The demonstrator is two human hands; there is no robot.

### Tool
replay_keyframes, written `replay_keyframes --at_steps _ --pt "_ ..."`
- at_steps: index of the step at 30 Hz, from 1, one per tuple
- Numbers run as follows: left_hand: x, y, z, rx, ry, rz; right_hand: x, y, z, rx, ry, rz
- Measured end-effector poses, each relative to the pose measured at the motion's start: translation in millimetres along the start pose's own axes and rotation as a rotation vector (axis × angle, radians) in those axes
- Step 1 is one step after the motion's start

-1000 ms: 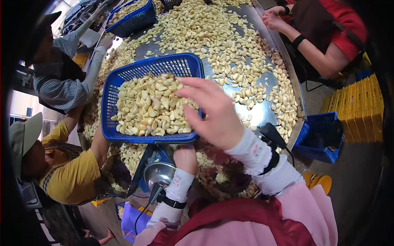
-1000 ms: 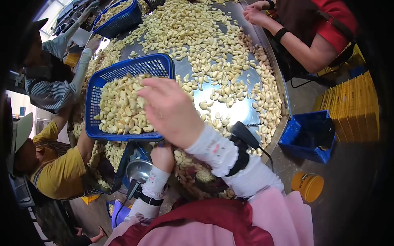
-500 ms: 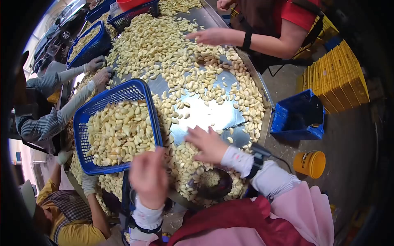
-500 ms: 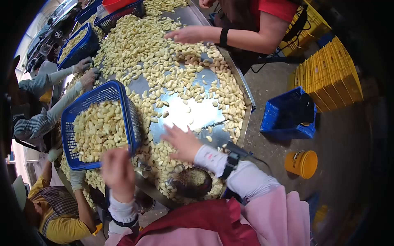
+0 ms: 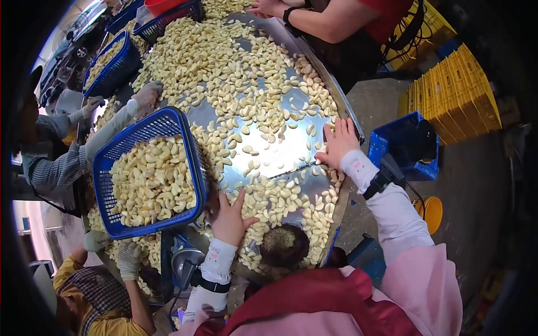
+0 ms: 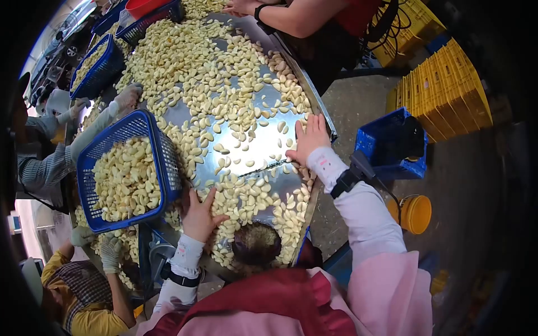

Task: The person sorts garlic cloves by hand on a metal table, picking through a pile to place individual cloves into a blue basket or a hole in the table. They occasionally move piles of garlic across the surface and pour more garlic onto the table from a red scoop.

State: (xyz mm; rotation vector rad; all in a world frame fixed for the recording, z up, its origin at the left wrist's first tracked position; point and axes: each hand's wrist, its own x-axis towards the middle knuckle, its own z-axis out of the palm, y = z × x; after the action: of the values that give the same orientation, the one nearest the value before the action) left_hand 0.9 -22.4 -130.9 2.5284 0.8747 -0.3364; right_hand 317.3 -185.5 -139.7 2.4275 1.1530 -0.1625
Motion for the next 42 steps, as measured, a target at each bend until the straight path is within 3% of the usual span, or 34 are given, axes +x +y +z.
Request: replay_keyframes --at_steps 2,4,6,8,9,12,14,15,17,18,20,22,24,28,32,34,35,36,37,38,40,41,42 --pt "-8.9 2.3 2.8 0.070 0.002 0.010 -31.5 -20.8 -23.5 0.030 -0.244 -0.031" --pt "-23.5 2.1 7.0 0.146 -0.011 0.027 -49.3 -25.7 -25.5 0.385 -0.345 -0.302" --pt "-40.9 3.3 9.5 0.262 -0.031 0.009 -52.3 -13.0 -35.7 0.890 -0.290 -0.224" --pt "-53.8 -1.1 16.5 0.223 -0.116 -0.042 -56.8 2.1 -41.8 0.117 -0.088 -0.148" --pt "-64.8 -9.2 30.1 0.190 -0.098 0.041 -58.7 1.3 -53.1 -0.019 -0.364 -0.151" --pt "-79.8 10.3 36.1 0.202 -0.139 0.175 -93.7 -19.7 -28.9 -0.181 -0.375 -0.318" --pt "-98.4 24.2 51.1 0.386 -0.122 0.374 -116.0 -42.4 -24.1 -0.239 -0.434 -0.346" --pt "-101.3 24.4 62.3 0.383 -0.123 0.371 -124.9 -54.0 -32.8 -0.274 -0.516 -0.418" --pt "-97.0 19.5 86.1 0.130 -0.122 0.757 -148.8 -80.2 -9.9 -0.177 -0.499 -0.470" --pt "-85.3 24.2 75.9 0.129 -0.117 0.755 -156.7 -87.8 -1.6 -0.001 -0.538 -0.507" --pt "-34.4 42.6 40.2 -0.270 -0.283 0.434 -154.6 -84.3 -5.7 0.480 -0.505 -0.748" --pt "15.7 50.9 24.5 -0.238 0.070 0.402 -123.1 -76.5 -28.6 0.602 -0.298 -0.429" --pt "49.4 67.3 30.7 -0.248 0.205 0.539 -100.5 -66.2 -14.2 0.556 0.091 -0.199" --pt "69.4 82.1 45.2 0.064 0.207 0.604 -82.3 -64.3 7.8 0.538 0.071 -0.236" --pt "59.6 68.3 43.0 -0.107 0.196 0.448 -77.9 -56.9 9.1 0.667 -0.028 -0.136" --pt "57.7 61.8 41.4 -0.282 0.203 0.343 -77.5 -45.3 27.8 0.665 0.025 -0.119" --pt "57.7 63.9 39.5 -0.528 0.230 0.294 -78.1 -40.1 34.6 1.019 0.050 -0.143" --pt "56.2 70.8 38.3 -0.526 0.231 0.296 -78.0 -39.3 39.2 1.374 0.076 -0.166" --pt "47.9 88.1 27.6 -0.657 0.206 0.437 -86.6 -41.0 8.0 2.015 -0.370 0.059" --pt "41.0 99.0 23.7 -0.791 0.175 0.573 -89.8 -45.0 2.0 2.014 -0.381 0.062" --pt "58.7 94.7 23.6 -0.797 0.247 0.550 -89.5 -48.5 -9.5 2.018 -0.698 0.214" --pt "77.9 78.4 22.0 -0.596 0.367 0.457 -89.8 -52.4 -35.1 1.719 -0.582 0.310" --pt "88.4 65.1 20.1 -0.392 0.480 0.360 -87.7 -56.0 -20.3 1.717 -0.580 0.301"
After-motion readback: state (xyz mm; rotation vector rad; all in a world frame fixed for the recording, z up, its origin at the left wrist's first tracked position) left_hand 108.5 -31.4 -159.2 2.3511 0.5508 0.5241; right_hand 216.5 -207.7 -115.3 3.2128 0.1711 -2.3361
